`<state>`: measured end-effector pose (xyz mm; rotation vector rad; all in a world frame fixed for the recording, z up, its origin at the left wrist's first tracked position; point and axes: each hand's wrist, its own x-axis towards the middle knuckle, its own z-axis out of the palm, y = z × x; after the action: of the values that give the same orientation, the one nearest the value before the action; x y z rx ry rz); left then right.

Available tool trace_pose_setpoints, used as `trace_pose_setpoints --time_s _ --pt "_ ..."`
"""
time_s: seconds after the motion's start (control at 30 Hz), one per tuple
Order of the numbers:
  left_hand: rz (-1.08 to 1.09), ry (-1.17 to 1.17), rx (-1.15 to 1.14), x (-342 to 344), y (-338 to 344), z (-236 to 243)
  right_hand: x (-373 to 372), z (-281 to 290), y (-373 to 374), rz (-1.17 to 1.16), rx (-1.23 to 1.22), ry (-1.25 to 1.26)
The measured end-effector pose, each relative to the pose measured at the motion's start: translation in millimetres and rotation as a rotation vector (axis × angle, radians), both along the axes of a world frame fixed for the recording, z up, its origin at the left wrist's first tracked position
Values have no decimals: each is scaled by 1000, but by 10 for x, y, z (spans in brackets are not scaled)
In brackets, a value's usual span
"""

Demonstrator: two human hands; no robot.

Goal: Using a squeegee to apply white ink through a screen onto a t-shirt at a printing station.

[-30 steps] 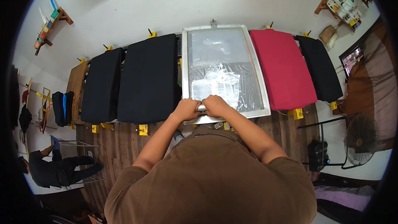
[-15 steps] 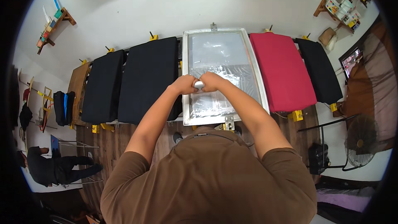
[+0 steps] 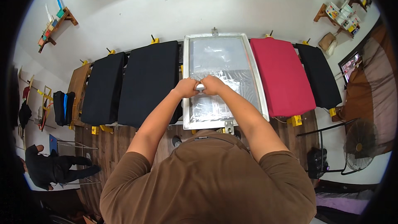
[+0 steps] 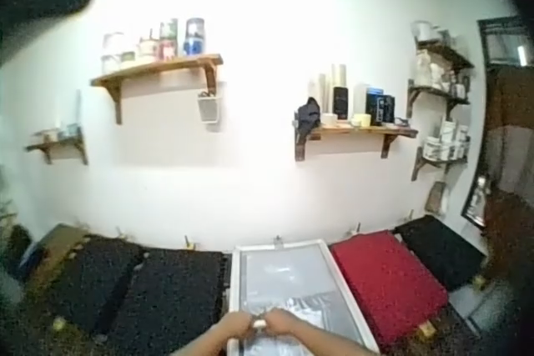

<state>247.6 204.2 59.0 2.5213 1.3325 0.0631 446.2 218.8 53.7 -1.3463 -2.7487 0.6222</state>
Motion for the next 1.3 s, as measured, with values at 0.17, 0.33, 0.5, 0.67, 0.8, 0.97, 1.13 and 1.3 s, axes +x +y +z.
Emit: trace_pose_setpoints --time_s 0.17,0.33,0.5,0.67,0.8,0.97,1.13,1.3 --pt "19 -11 19 15 -92 -78 -7 -51 -128 -41 78 28" --pt "59 -99 65 60 -384 -200 8 -170 -365 -52 112 25" --pt "66 -191 116 111 -763 -329 32 -333 -703 -54 169 64" --pt "39 -230 192 77 -915 -438 14 -399 -895 -55 220 126" --pt "28 -259 205 83 -1000 -467 31 -424 -988 -64 206 122" --pt "14 -255 219 112 -1131 -477 72 -444 -1133 -61 195 108" --pt "26 -257 222 115 -1305 -509 91 -414 -1326 -20 288 188" --pt "-4 -244 179 106 -1467 -376 111 -406 -1483 -40 197 175"
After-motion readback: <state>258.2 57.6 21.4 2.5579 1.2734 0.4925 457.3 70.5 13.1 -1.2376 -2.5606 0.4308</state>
